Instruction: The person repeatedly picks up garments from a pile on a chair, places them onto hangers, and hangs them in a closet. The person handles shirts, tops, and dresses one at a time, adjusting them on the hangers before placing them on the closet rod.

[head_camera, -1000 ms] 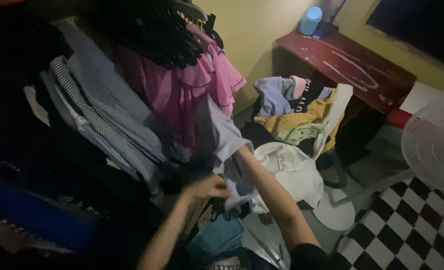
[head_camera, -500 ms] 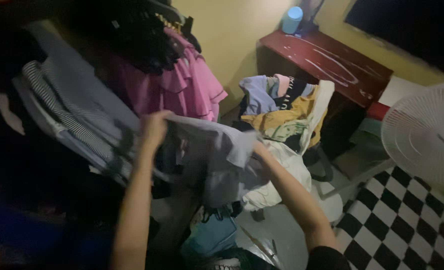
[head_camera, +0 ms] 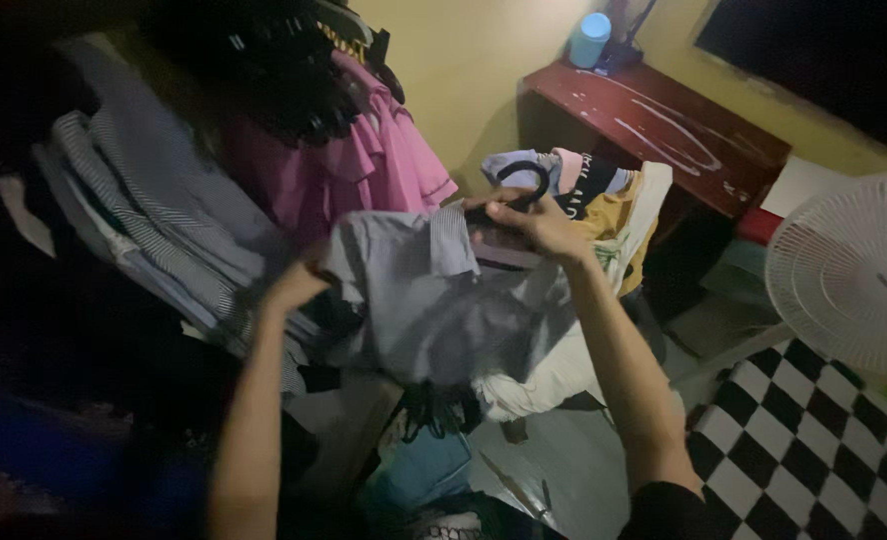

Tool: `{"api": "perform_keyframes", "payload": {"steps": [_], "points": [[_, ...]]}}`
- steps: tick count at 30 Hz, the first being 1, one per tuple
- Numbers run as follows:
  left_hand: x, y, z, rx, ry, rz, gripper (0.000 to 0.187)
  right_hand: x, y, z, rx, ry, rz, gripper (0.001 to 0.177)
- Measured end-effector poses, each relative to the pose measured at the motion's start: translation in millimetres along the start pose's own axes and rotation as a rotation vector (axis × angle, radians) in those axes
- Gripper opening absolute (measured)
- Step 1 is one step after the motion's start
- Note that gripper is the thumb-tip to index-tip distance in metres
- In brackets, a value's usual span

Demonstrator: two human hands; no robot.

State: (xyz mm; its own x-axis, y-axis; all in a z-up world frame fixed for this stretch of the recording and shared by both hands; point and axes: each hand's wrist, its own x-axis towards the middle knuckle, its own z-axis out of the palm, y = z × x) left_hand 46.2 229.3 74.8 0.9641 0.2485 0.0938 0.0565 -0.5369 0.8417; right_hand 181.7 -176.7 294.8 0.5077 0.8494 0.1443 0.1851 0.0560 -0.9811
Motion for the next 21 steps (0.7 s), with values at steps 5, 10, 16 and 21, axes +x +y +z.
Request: {"api": "perform_keyframes", "payload": {"steps": [5, 10, 16, 21], "points": [[0.8, -9.4, -7.6, 0.052, 0.289, -0.035, 0.069, 2.4, -2.3, -27.9, -0.358, 0.128, -0.069, 0.026], [-15.3, 59.3, -20.8, 0.445, 0.484, -0.149, 0.071, 6.0, -22.9, -33.6, -0.364, 0.192, -0.098, 0.027], [12.2, 187.4, 1.6, 0.417, 0.377, 0.706, 0.054, 36.6, -62.3, 1.2, -0.539, 0.119, -0.083, 0.034], [21.9, 219.1, -42.5, 0.352, 0.484, 0.662, 0.022, 13.9, -90.8, -4.7, -0.685, 0.185, -0.336, 0.05]]}}
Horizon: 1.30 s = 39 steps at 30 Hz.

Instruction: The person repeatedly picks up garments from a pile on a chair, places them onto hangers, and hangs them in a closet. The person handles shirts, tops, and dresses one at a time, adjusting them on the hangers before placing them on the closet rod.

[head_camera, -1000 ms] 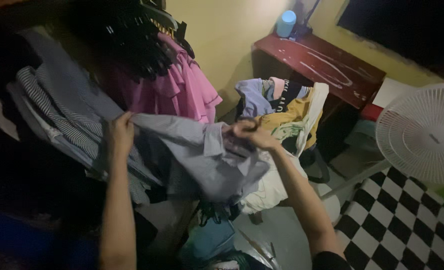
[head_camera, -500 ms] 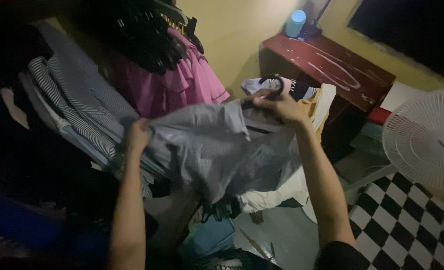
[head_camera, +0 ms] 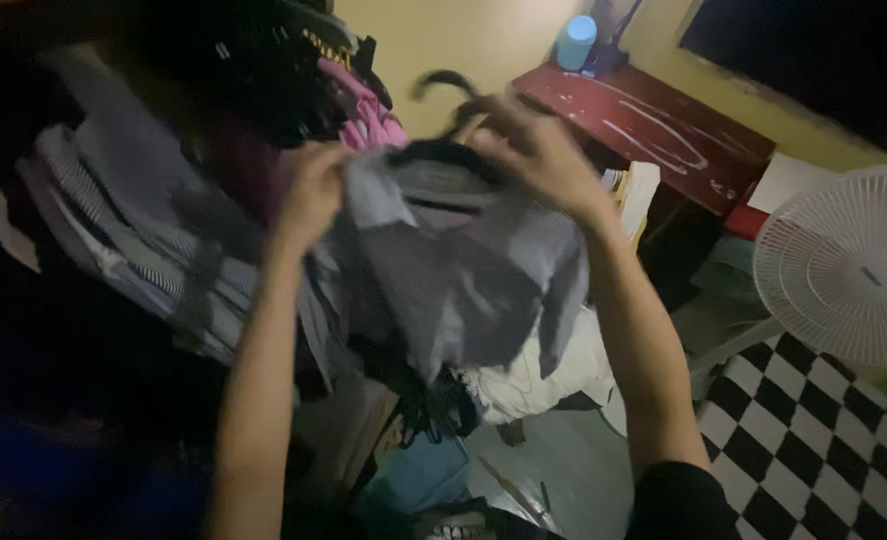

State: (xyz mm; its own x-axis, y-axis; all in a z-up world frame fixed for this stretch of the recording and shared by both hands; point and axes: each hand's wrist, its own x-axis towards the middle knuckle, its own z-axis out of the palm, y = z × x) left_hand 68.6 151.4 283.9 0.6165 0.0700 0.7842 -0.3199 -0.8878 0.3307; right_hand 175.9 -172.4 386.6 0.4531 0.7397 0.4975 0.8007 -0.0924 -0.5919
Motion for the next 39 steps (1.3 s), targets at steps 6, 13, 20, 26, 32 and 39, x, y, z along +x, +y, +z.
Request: {"api": "perform_keyframes", "payload": {"steps": [6, 13, 20, 26, 32, 39], "points": [[21.8, -4.7, -56.6, -0.051, 0.084, -0.022, 0.018, -16.8, 4.8, -36.7, -0.306, -0.239, 0.389, 0.067], [13.1, 8.1, -49.8, -0.184, -0.085, 0.054, 0.04, -38.2, 41.6, -1.2, -0.146, -0.258, 0.223, 0.068], [-4.3, 29.8, -49.1, -0.214, -0.047, -0.144, 0.019, -39.0, 88.9, 34.6, 0.137, -0.203, 0.286, 0.034], [-11.8, 27.5, -48.9, 0.002, 0.02, 0.031, 0.019, -41.6, 45.7, 57.9, 0.071, 0.137, 0.243, 0.036], [-15.6, 2.9, -56.9, 0.051, 0.099, -0.005, 0.021, -54.3, 2.2, 29.3, -0.012, 0.168, -0.219, 0.037], [-32.3, -29.6, -31.3, -0.061, 0.315, -0.053, 0.027, -47.4, 26.0, 70.4, -0.251, 0.061, -0.011, 0.026]]}}
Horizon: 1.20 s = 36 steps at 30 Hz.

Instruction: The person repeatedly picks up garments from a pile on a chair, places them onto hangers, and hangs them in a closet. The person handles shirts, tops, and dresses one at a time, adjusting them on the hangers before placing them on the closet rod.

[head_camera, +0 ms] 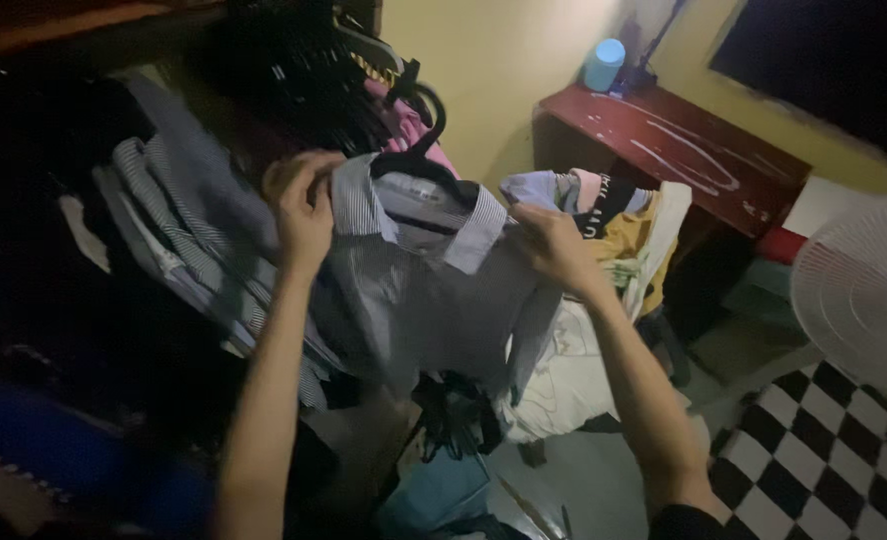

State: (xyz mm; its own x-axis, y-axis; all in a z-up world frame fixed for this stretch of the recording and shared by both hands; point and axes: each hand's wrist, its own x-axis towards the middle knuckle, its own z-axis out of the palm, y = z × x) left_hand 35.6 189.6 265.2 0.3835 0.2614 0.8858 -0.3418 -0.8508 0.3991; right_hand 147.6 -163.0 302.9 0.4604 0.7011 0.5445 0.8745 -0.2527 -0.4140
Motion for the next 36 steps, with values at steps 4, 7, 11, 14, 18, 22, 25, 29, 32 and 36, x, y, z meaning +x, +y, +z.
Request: {"api": "perform_keyframes", "payload": {"steps": [4, 7, 11, 14, 18, 22, 25, 29, 32, 36], "points": [[-33.5, -56.9, 11.6, -0.091, 0.096, -0.261, 0.052, 23.7, -3.4, 47.4, 0.023, -0.024, 0.151, 0.032], [-57.6, -104.6, 10.2, -0.617, 0.117, -0.983, 0.06, 43.3, -1.7, 78.0, 0.017, 0.026, 0.103, 0.024], [-77.8, -141.3, -6.2, -0.42, 0.047, -1.176, 0.071, 78.2, -1.4, 128.7, 0.021, 0.156, -0.184, 0.033], [-103.2, -167.6, -18.3, -0.2, 0.047, -1.252, 0.08, 120.5, -8.7, 166.2, -0.002, 0.135, -0.071, 0.027], [-144.2, -216.5, -12.9, 0.057, 0.131, -1.086, 0.093, 167.5, -33.3, 210.2, 0.035, 0.1, -0.195, 0.027], [-151.6, -241.6, 6.5, 0.106, 0.069, -0.9, 0.087, 215.1, -60.1, 257.6, 0.148, 0.193, -0.027, 0.02], [-148.7, -239.3, 16.8, -0.077, 0.095, -0.952, 0.078, 241.9, -60.4, 288.9, 0.125, 0.187, -0.043, 0.016], [-152.3, -229.4, 21.7, -0.166, 0.067, -1.017, 0.069, 246.3, -63.0, 310.3, 0.115, 0.207, -0.082, 0.018], [-157.4, -222.5, 26.6, -0.136, 0.074, -0.846, 0.062, 235.8, -77.5, 307.9, 0.188, 0.307, -0.109, 0.012], [-175.1, -205.9, 23.3, -0.112, 0.0, -0.987, 0.06, 255.0, -82.7, 318.4, 0.211, 0.278, -0.053, 0.024]]}}
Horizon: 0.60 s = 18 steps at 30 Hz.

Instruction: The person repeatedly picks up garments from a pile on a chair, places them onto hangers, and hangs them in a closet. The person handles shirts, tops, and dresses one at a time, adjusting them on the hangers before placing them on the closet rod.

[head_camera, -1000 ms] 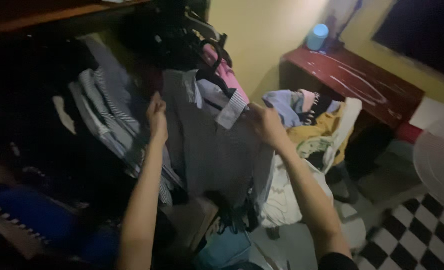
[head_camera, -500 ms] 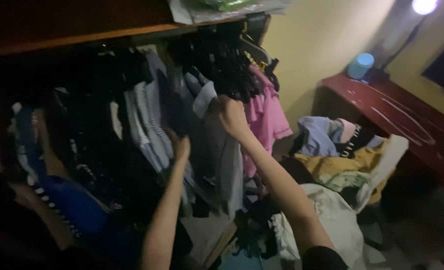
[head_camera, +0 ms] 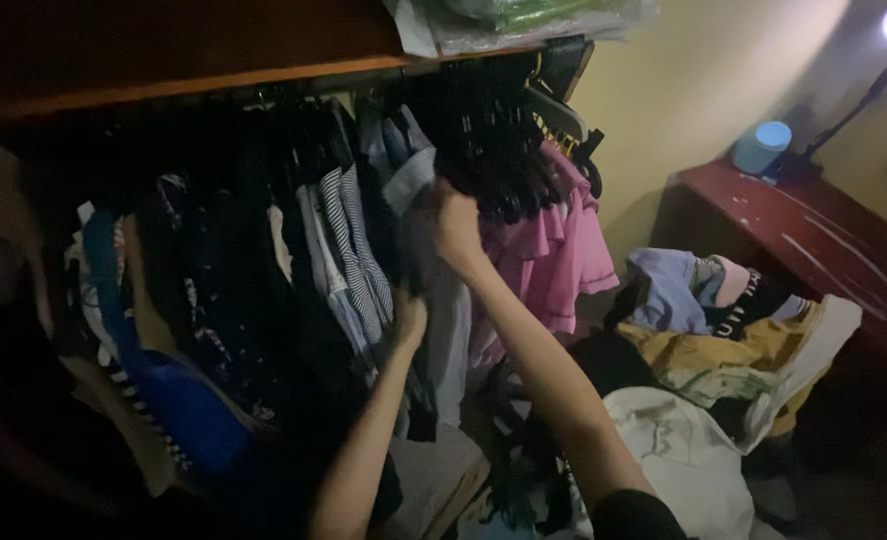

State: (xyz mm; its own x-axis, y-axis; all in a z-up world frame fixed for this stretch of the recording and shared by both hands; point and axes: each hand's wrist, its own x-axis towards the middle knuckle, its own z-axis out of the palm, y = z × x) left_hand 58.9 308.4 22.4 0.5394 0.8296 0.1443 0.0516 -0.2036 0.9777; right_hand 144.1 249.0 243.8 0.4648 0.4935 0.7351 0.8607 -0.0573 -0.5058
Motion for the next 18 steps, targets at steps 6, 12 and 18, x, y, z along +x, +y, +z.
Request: {"api": "perform_keyframes", "payload": {"steps": [6, 12, 18], "points": [[-22.5, 14.1, 10.2, -0.107, -0.125, 0.125, 0.075, 35.6, 19.7, 54.3, 0.007, -0.21, -0.26, 0.019], [-57.0, -10.5, 12.3, -0.063, -0.04, 0.053, 0.069, 11.8, -28.3, 69.4, 0.276, -0.572, 0.095, 0.039], [-95.3, -74.7, -4.8, -0.248, 0.101, -0.036, 0.045, 42.3, -7.1, 6.2, -0.908, 0.367, -0.183, 0.043]]}}
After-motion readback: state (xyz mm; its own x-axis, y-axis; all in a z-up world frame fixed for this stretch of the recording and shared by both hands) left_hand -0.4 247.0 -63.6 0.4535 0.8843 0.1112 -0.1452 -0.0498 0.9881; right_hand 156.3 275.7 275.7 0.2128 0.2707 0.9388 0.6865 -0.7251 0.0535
